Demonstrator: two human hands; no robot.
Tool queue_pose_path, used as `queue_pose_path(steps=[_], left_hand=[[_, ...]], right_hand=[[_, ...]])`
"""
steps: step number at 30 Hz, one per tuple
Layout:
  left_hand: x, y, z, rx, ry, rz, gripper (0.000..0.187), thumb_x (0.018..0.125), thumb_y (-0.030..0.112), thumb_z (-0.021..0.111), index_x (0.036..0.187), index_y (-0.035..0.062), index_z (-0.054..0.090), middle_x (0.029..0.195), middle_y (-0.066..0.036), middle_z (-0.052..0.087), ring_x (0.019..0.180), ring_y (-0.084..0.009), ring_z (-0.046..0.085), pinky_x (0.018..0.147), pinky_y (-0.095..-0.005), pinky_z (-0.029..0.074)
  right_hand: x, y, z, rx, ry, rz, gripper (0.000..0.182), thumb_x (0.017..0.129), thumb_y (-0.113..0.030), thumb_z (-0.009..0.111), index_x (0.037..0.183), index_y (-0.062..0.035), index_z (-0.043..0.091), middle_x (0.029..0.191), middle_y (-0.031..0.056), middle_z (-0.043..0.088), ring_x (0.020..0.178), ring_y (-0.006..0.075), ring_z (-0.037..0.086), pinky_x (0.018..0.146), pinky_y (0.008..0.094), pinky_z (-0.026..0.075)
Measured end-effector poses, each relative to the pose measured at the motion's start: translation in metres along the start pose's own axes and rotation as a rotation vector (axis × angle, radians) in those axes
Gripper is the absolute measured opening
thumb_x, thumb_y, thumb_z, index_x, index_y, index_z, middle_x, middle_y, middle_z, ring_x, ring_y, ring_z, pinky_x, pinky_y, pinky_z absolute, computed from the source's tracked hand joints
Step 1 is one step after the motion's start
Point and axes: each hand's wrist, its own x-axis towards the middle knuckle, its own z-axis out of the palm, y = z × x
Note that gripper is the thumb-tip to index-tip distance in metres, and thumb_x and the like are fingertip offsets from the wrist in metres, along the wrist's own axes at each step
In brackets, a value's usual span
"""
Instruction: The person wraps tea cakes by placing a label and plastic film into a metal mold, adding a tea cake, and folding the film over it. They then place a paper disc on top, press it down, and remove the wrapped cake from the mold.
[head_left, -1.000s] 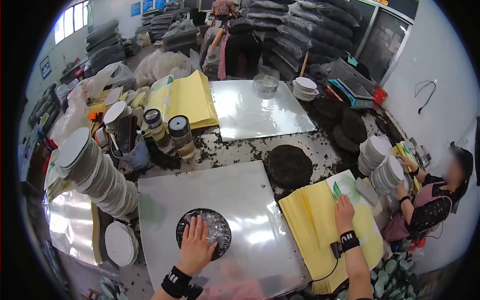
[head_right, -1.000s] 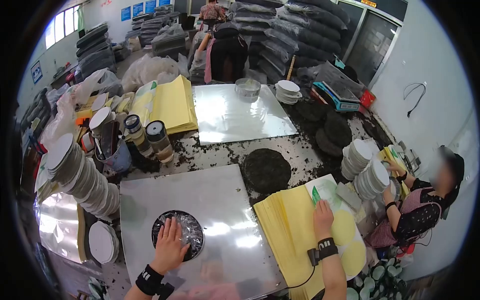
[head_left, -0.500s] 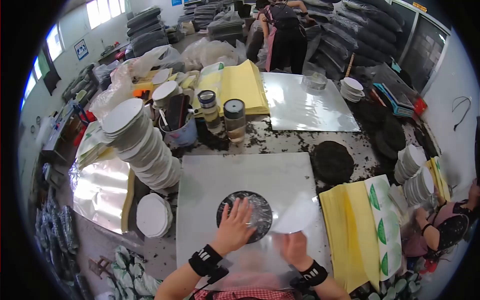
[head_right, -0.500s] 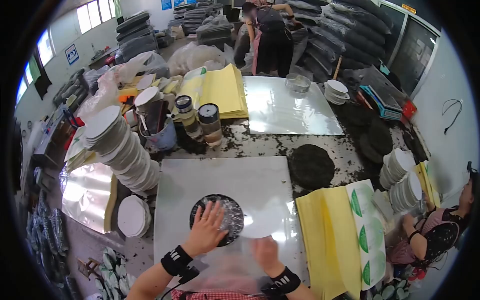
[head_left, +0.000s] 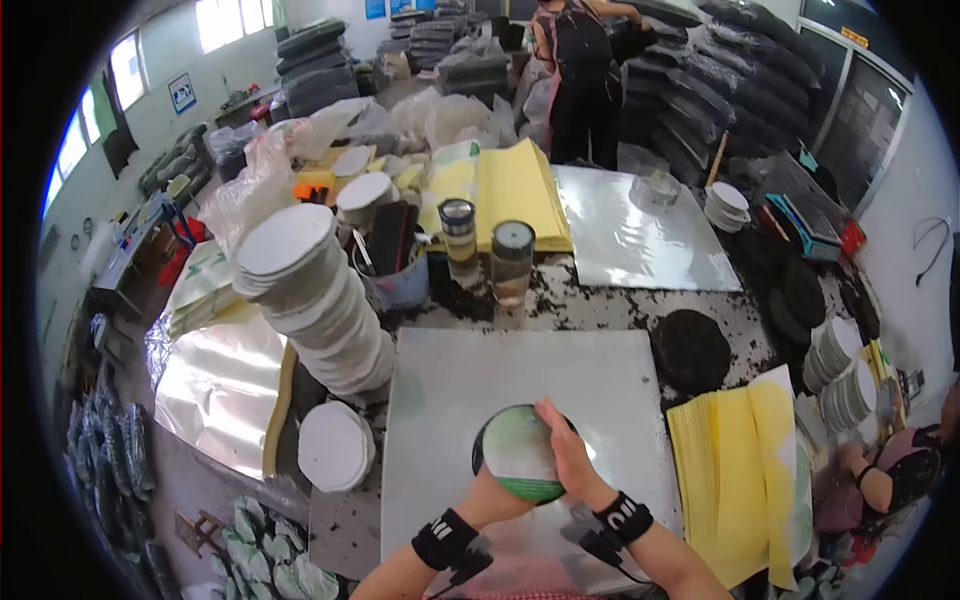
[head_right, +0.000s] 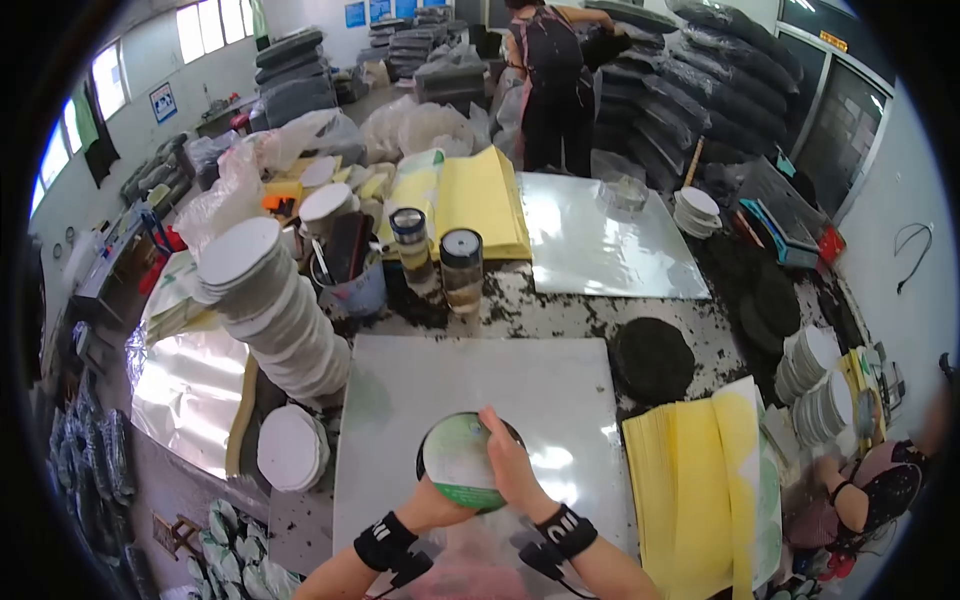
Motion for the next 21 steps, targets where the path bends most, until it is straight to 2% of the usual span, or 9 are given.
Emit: queue_pose_path(steps=[1,2,7,9,12,13,17,20,21], left_hand=[[0.005,0.01,-0.008,-0.216,0.14,-0.046,0.063,0.09,0.019,0.062,0.147,0.0028,0.04,0.149,-0.021,0.043,0.139,-0.0358,0.04,0.117,-0.044,0.029],[0.003,0.009,-0.008,-0.149,0.174,-0.031,0.061,0.091,0.018,0.06,0.147,0.0022,0.041,0.148,-0.021,0.044,0.138,-0.0362,0.042,0.117,-0.0443,0.03],[-0.014,-0.01,0.008,0.15,0.255,0.057,0.052,0.097,0.015,0.05,0.146,-0.0007,0.041,0.145,-0.022,0.047,0.133,-0.038,0.047,0.114,-0.0458,0.034],[-0.006,-0.008,0.009,0.254,0.278,0.095,0.048,0.096,0.015,0.053,0.14,-0.0038,0.046,0.137,-0.023,0.054,0.127,-0.0417,0.05,0.11,-0.0496,0.039],[-0.002,-0.016,0.0,-0.01,0.307,-0.172,0.049,0.097,0.018,0.054,0.14,-0.0036,0.045,0.138,-0.023,0.053,0.128,-0.0406,0.05,0.108,-0.0485,0.04],[0.0,-0.015,-0.002,-0.031,0.263,-0.239,0.06,0.096,0.034,0.059,0.141,-0.0037,0.044,0.142,-0.022,0.05,0.132,-0.0398,0.046,0.109,-0.0532,0.036],[0.005,0.007,0.008,0.576,0.013,0.0,0.086,0.084,0.057,0.067,0.14,-0.0046,0.046,0.147,-0.024,0.045,0.14,-0.0401,0.036,0.111,-0.0623,0.027],[-0.009,0.011,0.005,0.508,-0.172,-0.093,0.068,0.087,0.05,0.067,0.13,-0.0017,0.055,0.143,-0.026,0.045,0.138,-0.0417,0.038,0.113,-0.0575,0.028],[-0.024,0.008,0.006,0.367,-0.07,0.048,0.057,0.086,0.035,0.07,0.128,0.0003,0.057,0.137,-0.024,0.051,0.128,-0.0403,0.047,0.106,-0.0529,0.038]], right_hand=[[-0.002,0.003,0.004,-0.084,-0.01,-0.051,0.064,0.108,-0.042,0.028,0.153,0.0046,0.028,0.155,0.0242,0.037,0.142,0.0368,0.038,0.118,0.0397,0.028],[-0.008,0.002,0.007,-0.165,-0.013,-0.084,0.065,0.108,-0.042,0.03,0.153,0.0047,0.028,0.156,0.0246,0.035,0.143,0.0369,0.037,0.118,0.0414,0.027],[-0.011,-0.002,0.042,-0.977,-0.253,-0.26,0.074,0.086,-0.035,0.065,0.15,-0.0087,0.039,0.158,0.025,0.028,0.146,0.0454,0.024,0.113,0.0689,0.017],[-0.012,-0.004,0.039,-0.962,-0.164,-0.304,0.065,0.086,-0.035,0.066,0.143,-0.009,0.048,0.152,0.0245,0.037,0.142,0.0429,0.033,0.112,0.0629,0.026],[-0.002,0.005,0.021,-0.452,0.096,-0.204,0.051,0.085,-0.027,0.068,0.131,-0.0074,0.059,0.137,0.0214,0.055,0.13,0.039,0.05,0.105,0.0524,0.04],[0.0,0.0,0.017,-0.194,0.186,-0.114,0.046,0.085,-0.024,0.069,0.127,-0.0066,0.063,0.131,0.02,0.061,0.124,0.0377,0.056,0.102,0.0487,0.046],[0.007,-0.019,0.002,-0.498,0.296,-0.085,0.029,0.084,-0.009,0.069,0.112,-0.0043,0.069,0.104,0.0145,0.071,0.092,0.0341,0.069,0.082,0.0385,0.056],[-0.013,-0.066,-0.01,-0.438,0.32,-0.341,0.025,0.084,-0.003,0.067,0.109,-0.0036,0.071,0.098,0.0152,0.072,0.082,0.0318,0.069,0.074,0.0373,0.057],[-0.026,-0.063,-0.013,-0.468,0.358,-0.435,0.025,0.085,-0.002,0.066,0.11,-0.0035,0.071,0.097,0.0155,0.072,0.08,0.0295,0.07,0.072,0.036,0.057]])
